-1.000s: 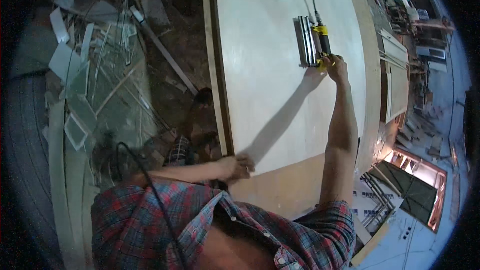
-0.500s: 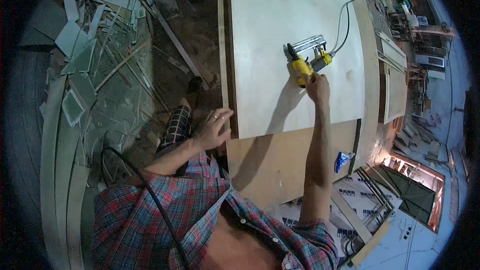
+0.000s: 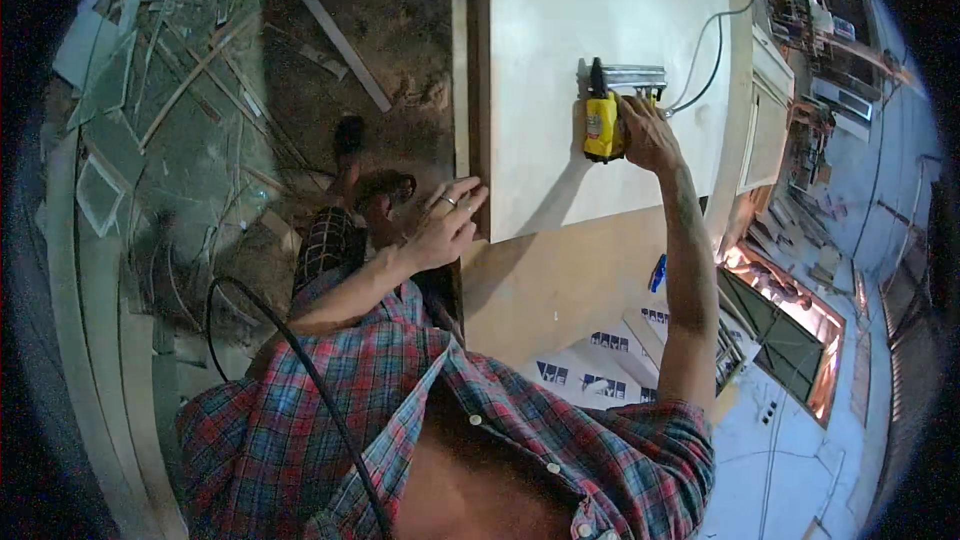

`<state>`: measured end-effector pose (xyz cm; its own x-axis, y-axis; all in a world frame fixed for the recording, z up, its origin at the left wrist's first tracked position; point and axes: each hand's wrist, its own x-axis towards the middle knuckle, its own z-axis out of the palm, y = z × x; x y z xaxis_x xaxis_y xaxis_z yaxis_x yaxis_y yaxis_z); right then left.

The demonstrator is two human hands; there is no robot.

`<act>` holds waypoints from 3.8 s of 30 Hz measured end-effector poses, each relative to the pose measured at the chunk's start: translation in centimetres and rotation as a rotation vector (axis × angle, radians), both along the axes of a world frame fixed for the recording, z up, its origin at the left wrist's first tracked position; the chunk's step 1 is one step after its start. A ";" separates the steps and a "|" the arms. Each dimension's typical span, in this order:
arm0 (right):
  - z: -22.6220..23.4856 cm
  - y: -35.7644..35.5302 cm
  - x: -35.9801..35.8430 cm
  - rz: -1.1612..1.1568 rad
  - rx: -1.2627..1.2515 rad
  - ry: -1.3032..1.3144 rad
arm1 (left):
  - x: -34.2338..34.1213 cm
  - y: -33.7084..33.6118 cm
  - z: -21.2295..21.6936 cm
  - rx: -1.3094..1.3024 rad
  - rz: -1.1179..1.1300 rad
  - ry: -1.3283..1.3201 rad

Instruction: The person builds a piece of furniture by aligning a thin wooden strip against the edge of a large wooden board and securing it using a pneumatic nail gun.

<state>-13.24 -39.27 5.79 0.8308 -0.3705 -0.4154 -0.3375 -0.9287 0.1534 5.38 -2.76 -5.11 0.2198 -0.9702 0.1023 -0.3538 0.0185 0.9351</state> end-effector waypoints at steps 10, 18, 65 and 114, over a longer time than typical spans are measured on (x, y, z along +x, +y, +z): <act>-1.1 0.2 0.5 -0.231 0.173 0.049 | -3.2 3.9 -0.2 0.117 -0.173 -0.146; 1.7 8.4 -1.5 -0.157 0.113 -0.355 | -5.7 4.0 -1.9 0.058 0.009 -0.196; 5.8 23.5 -2.6 -0.693 0.591 -0.246 | -3.7 -1.9 -2.2 -0.025 0.086 -0.004; 4.0 22.3 -1.4 -0.560 0.742 -0.365 | 3.4 -9.3 -9.1 -0.076 0.155 -0.432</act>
